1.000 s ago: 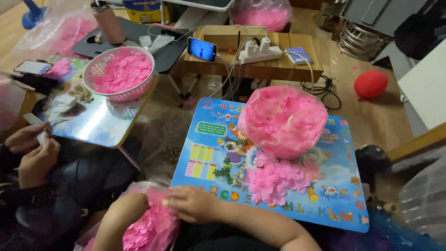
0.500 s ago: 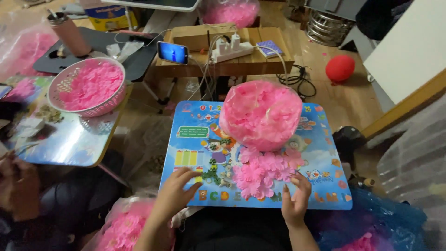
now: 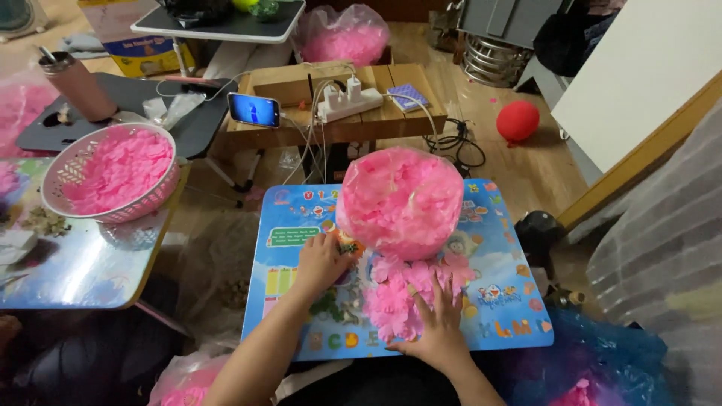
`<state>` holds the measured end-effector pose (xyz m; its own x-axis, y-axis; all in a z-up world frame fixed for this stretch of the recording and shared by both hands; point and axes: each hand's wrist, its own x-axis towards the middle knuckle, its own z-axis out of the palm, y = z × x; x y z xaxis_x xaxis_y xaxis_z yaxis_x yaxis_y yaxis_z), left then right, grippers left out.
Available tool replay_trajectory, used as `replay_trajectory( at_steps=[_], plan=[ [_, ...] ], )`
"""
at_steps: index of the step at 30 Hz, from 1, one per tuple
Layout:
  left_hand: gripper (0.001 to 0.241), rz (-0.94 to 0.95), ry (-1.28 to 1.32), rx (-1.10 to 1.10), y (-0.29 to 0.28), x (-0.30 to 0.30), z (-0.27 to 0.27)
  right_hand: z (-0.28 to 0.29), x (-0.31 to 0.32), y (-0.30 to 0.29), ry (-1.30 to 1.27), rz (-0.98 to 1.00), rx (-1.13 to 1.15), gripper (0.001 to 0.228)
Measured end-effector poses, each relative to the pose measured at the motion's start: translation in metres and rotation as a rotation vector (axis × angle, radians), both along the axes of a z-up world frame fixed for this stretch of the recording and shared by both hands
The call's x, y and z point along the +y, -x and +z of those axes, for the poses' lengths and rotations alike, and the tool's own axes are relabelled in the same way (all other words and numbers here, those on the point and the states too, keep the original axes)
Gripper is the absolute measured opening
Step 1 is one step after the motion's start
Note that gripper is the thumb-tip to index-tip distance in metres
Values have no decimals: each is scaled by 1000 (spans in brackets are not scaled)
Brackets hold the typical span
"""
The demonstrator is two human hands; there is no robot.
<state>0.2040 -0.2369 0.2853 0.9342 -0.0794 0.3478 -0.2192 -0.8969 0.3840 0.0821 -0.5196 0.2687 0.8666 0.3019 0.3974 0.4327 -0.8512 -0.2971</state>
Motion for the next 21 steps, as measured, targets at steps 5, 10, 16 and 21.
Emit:
replay_trajectory(
  at_steps=[5,10,16,21],
  plan=[
    [53,-25,21,42,-5,7,-4,-4,17,-16,123,29,-120,135],
    [26,-68,93,-55,-9,9,-11,-39,36,-36,373,-57,-108,125],
    [23,-47,279,25,-8,8,10,-23,56,-28,65,-100,-149,120],
    [23,3,676,232,3,2,44,6,49,-17,-52,24,-275,113]
  ],
)
